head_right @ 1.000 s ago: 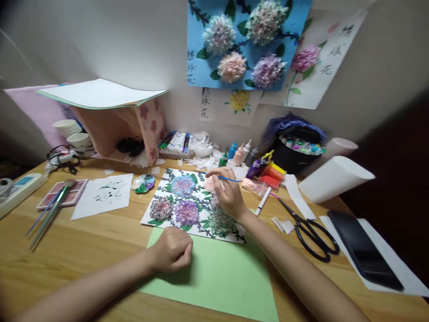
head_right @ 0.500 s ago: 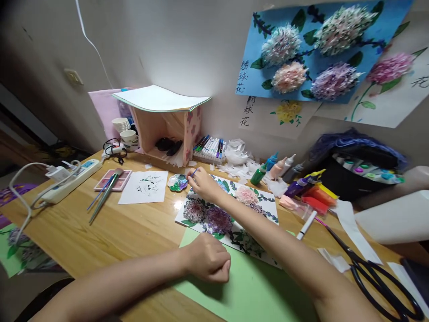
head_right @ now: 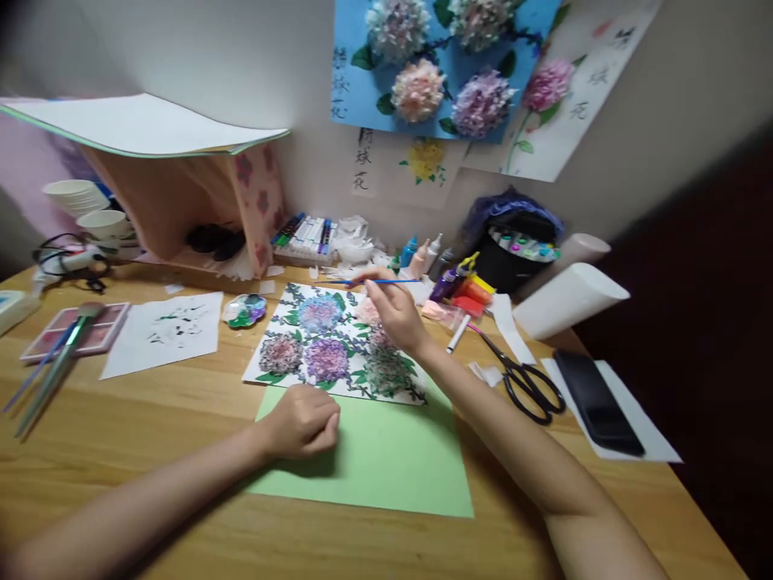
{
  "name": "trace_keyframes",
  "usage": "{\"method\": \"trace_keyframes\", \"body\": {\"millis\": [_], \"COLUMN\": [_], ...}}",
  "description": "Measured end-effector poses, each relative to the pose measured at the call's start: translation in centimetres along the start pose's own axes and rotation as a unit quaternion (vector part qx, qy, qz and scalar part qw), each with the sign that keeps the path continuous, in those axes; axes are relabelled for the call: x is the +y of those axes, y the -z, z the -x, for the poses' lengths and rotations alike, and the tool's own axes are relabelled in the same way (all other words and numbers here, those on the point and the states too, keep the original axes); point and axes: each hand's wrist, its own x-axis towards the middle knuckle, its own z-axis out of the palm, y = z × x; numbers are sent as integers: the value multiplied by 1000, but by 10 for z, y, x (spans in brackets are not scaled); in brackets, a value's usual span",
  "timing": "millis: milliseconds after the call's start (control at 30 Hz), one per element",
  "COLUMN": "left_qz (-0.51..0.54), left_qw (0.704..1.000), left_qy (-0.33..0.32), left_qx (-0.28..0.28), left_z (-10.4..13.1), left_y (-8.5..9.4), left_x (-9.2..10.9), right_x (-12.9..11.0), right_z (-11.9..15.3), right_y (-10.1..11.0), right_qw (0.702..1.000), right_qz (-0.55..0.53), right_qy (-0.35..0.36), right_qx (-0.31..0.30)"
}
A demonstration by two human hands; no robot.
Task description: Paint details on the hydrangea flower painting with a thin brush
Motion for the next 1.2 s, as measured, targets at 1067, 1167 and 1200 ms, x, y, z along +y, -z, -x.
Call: {"method": "trace_keyframes", "body": {"millis": [1067,1167,1200], "left_qz": [44,50,51], "left_qw": [997,996,996], "left_qy": [4,3,3], "left_qx": [-68,-69,-70], "left_z": [-47,-48,-48], "left_y": [-48,-48,-47], "left_x": [44,44,44], "right_x": [25,26,26], "right_z": [166,166,166], "right_y": [94,94,94], "right_qw": [986,983,983], "right_qz": [167,179,181], "right_qy": [-8,-26,-28], "right_qx": [24,21,30]}}
